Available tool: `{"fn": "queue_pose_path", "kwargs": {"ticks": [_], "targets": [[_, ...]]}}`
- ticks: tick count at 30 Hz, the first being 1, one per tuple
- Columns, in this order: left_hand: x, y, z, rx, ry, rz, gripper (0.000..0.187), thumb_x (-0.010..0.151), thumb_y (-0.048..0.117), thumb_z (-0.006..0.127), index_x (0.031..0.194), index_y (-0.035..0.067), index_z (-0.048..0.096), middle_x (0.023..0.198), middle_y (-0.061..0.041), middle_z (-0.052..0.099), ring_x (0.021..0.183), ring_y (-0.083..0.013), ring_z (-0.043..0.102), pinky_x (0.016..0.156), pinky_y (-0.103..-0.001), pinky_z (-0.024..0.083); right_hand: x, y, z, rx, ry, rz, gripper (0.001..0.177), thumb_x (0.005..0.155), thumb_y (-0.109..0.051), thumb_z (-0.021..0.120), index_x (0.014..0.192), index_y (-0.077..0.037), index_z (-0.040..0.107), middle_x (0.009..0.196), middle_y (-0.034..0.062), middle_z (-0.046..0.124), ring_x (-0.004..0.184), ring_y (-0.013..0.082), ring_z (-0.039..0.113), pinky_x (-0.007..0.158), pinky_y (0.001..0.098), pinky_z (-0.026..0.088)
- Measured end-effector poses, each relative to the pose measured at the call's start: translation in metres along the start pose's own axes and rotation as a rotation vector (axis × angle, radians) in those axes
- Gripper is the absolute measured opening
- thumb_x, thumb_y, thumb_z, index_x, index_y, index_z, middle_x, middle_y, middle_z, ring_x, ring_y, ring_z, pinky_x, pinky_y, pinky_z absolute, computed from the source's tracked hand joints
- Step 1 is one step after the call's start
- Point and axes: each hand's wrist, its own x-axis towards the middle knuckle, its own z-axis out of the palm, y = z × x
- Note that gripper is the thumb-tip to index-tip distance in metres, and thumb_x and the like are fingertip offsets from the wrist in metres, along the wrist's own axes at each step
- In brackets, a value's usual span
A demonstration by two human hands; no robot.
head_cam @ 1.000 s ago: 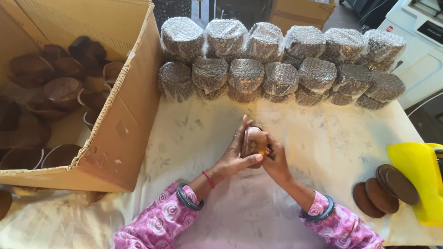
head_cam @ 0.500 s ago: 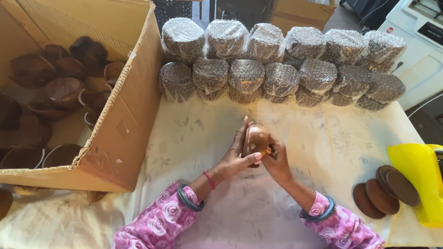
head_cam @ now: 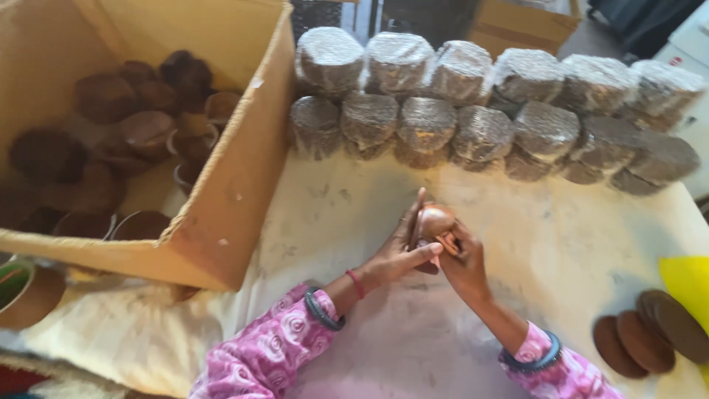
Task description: Clean and inspect wooden cups using a cloth at a packing station.
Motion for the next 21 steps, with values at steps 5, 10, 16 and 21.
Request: {"fn": "queue_pose_path", "kwargs": {"ticks": [5, 10, 16, 21], "targets": [[0.011, -0.029, -0.02, 0.064, -0.03, 0.133, 0.092, 0.102, 0.042, 0.063, 0.168, 0.013, 0.005, 0.159, -0.011, 0.042, 0.145, -0.0293, 0.046, 0.11, -0.041, 0.041, 0.001, -0.017, 0.005, -0.319, 0.031, -0.095, 0.031, 0.089, -0.004, 0.067, 0.12, -0.002, 0.069, 0.121, 0.0071, 0.069, 0.106, 0.0137, 0.07, 0.086, 0.0277, 0.055], [0.008, -0.011, -0.008, 0.073, -0.127, 0.271, 0.109, 0.1, 0.047, 0.071, 0.172, 0.004, 0.001, 0.162, -0.014, 0.041, 0.156, -0.0281, 0.033, 0.135, -0.042, 0.016, -0.009, 0.011, -0.004, -0.16, 0.064, 0.156, 0.033, 0.091, -0.005, 0.072, 0.123, 0.0, 0.069, 0.104, 0.0065, 0.068, 0.091, 0.0131, 0.06, 0.077, 0.028, 0.05], [0.005, -0.005, -0.005, 0.155, -0.019, 0.204, 0.125, 0.085, 0.049, 0.078, 0.167, 0.01, -0.008, 0.159, -0.011, 0.036, 0.151, -0.0244, 0.032, 0.123, -0.043, 0.032, -0.011, 0.013, -0.004, -0.114, 0.053, -0.047, 0.039, 0.083, 0.0, 0.067, 0.121, 0.004, 0.061, 0.121, 0.0075, 0.066, 0.103, 0.0154, 0.061, 0.087, 0.0275, 0.05], [0.006, 0.0, -0.013, -0.083, -0.021, 0.032, 0.089, 0.098, 0.053, 0.065, 0.165, 0.006, 0.028, 0.145, -0.011, 0.053, 0.133, -0.0213, 0.054, 0.106, -0.038, 0.052, 0.001, -0.018, 0.002, -0.444, -0.047, -0.17, 0.03, 0.078, 0.007, 0.068, 0.106, -0.003, 0.072, 0.109, 0.0127, 0.067, 0.094, 0.0269, 0.069, 0.078, 0.0316, 0.055]]}}
